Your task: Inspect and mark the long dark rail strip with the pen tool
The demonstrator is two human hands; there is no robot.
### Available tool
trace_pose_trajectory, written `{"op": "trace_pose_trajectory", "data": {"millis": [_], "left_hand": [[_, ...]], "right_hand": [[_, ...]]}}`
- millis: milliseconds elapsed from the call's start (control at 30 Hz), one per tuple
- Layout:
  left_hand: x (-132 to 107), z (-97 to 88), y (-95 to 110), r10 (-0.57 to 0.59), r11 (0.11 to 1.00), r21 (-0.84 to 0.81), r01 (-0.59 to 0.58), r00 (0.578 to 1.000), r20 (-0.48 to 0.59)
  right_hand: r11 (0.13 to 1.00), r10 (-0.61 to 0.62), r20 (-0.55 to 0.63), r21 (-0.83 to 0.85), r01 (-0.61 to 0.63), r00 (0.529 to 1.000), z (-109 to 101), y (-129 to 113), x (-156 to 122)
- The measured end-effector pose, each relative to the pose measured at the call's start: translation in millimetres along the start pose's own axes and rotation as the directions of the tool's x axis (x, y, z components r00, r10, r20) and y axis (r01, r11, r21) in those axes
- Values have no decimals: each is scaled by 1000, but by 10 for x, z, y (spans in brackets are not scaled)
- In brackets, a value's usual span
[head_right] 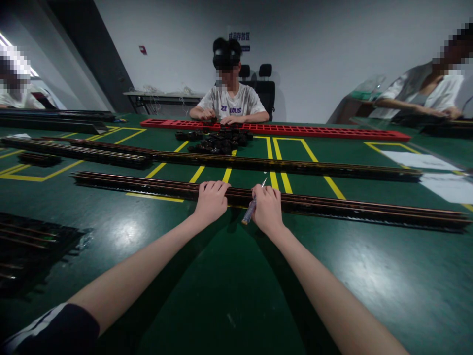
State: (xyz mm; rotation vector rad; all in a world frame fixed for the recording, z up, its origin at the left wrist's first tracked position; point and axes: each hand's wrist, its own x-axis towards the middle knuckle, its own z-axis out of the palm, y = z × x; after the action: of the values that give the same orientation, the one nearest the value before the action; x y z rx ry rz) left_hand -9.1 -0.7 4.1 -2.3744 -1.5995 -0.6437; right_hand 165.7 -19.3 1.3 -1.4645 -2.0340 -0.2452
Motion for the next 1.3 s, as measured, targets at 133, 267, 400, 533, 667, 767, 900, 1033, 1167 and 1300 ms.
{"op": "trace_pose_trajectory", "data": {"millis": [133,267,400,533,667,767,900,1033,1167,1300], "left_hand": [[-2,-10,1,-4,1000,-9,4,1000,11],[-4,-20,2,-7,1000,-10,7,1000,16],[-4,-16,3,-4,1000,-9,4,1000,13],[-4,-9,6,-6,1000,6,6,1000,5],[-5,-12,6,0,1000,9,0,1000,3],[-5,-22,7,-8,1000,4,8,1000,17],[-5,-24,7,-8,1000,-8,8,1000,19],[-3,-21,6,-5,1000,-12,5,1000,17],[-1,-23,3,-8,1000,-21,9,1000,25],[-3,-23,-3,-7,1000,-13,7,1000,16]], "right_hand": [[1000,-2,1,-1,2,1000,-3,-6,1],[1000,0,-2,7,0,1000,-10,-20,-3],[1000,6,-3,12,-6,1000,-10,-23,-5],[1000,-1,15,2,1,1000,-7,-10,0],[1000,-2,15,-3,2,1000,-6,-2,5],[1000,-4,10,0,4,1000,-2,-4,4],[1000,2,5,-1,-2,1000,3,-10,-2],[1000,4,8,-2,-4,1000,1,-12,-3],[1000,-5,6,3,5,1000,2,-6,-1],[1000,-1,13,4,1,1000,1,-4,0]]}}
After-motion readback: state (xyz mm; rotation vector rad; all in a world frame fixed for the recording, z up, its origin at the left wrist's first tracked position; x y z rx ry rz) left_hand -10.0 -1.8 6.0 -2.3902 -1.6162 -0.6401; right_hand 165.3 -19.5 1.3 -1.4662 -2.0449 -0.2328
